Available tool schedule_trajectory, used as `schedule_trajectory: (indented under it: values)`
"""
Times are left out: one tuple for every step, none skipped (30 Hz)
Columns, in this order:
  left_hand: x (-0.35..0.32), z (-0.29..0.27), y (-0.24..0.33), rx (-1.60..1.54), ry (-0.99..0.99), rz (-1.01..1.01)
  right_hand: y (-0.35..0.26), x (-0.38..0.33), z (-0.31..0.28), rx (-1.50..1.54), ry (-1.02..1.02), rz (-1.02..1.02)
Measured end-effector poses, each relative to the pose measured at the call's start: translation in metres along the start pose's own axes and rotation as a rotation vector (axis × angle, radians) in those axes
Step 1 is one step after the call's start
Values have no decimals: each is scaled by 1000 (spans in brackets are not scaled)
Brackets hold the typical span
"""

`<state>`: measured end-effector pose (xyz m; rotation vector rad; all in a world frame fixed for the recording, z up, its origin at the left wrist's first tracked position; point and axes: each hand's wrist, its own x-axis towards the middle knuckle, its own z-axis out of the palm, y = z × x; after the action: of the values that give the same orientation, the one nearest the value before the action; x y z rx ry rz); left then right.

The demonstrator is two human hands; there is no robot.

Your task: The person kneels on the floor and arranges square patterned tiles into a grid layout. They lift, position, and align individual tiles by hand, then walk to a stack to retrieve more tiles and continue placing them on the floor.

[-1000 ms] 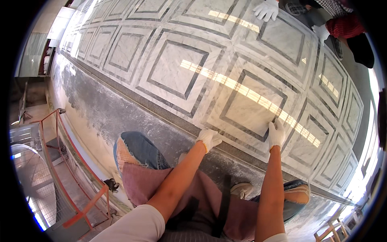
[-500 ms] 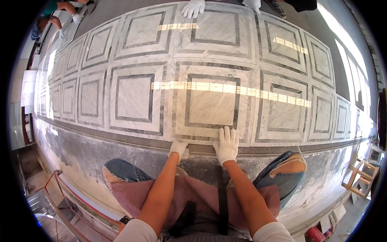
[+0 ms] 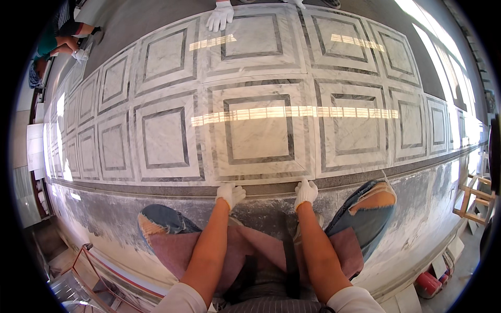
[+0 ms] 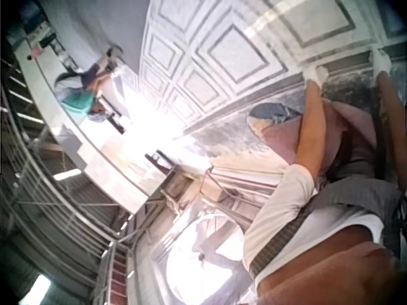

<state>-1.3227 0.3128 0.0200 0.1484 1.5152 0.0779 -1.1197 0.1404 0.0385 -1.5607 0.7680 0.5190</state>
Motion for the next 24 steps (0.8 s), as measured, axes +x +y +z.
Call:
schedule_trajectory:
  values:
    - [9,-7,-1,-47,-10,-7,-4,-2,4,14,-1,9]
    - [19,-12,-2,-64,-7,-6,-7,-2,6,28,0,17]
    - [24,-14,-4,-79,-5,-6,-7,0,4,43,4,24]
    - [28,-18,-5,-94,-3,-4,-9,3,3,65,46,33]
    - [29,-16,-5,-88,-24,6,-14,15,-3,93,97,31]
    - [29,-16,-5,-82,-46,17,-16,26,-7,123,148,30]
    - [29,-17,-5,-74,-68,29,-16,33,-10,161,164,71]
    - [27,-17,-5,-80,-46,23,-18,41,-9,200,177,110]
    - [22,-12,-4,-79,-34,13,-19,53,-13,247,196,143]
    - [17,-8,-4,-77,-21,4,-19,62,-18,321,188,199]
    - [11,-3,-2,-72,-31,8,-12,74,-20,286,219,132]
    - [5,0,-1,-67,-39,10,0,83,-21,247,254,68]
    - [0,0,-1,-67,-39,13,8,86,-17,202,287,11]
    - [-4,-1,1,-69,-30,24,9,80,-9,95,350,-19]
    - [-7,0,2,-64,-28,29,7,76,-8,121,330,-24]
    - [-8,2,2,-60,-25,34,6,71,-10,145,310,-30]
    - [-4,1,3,-62,-25,25,8,68,-12,165,284,-32]
    - [0,0,4,-66,-24,16,8,68,-13,160,263,-82]
    - [5,-1,3,-73,-22,7,6,70,-16,147,212,-72]
    - [5,-1,2,-69,-14,6,0,64,-20,124,158,-50]
    - [4,2,4,-63,-3,9,-4,58,-22,105,102,-24]
    - [2,4,4,-59,8,12,-9,53,-24,127,86,-3]
    - [2,5,3,-41,7,23,-14,50,-28,154,78,13]
    - [3,5,2,-29,5,38,-20,46,-27,180,64,27]
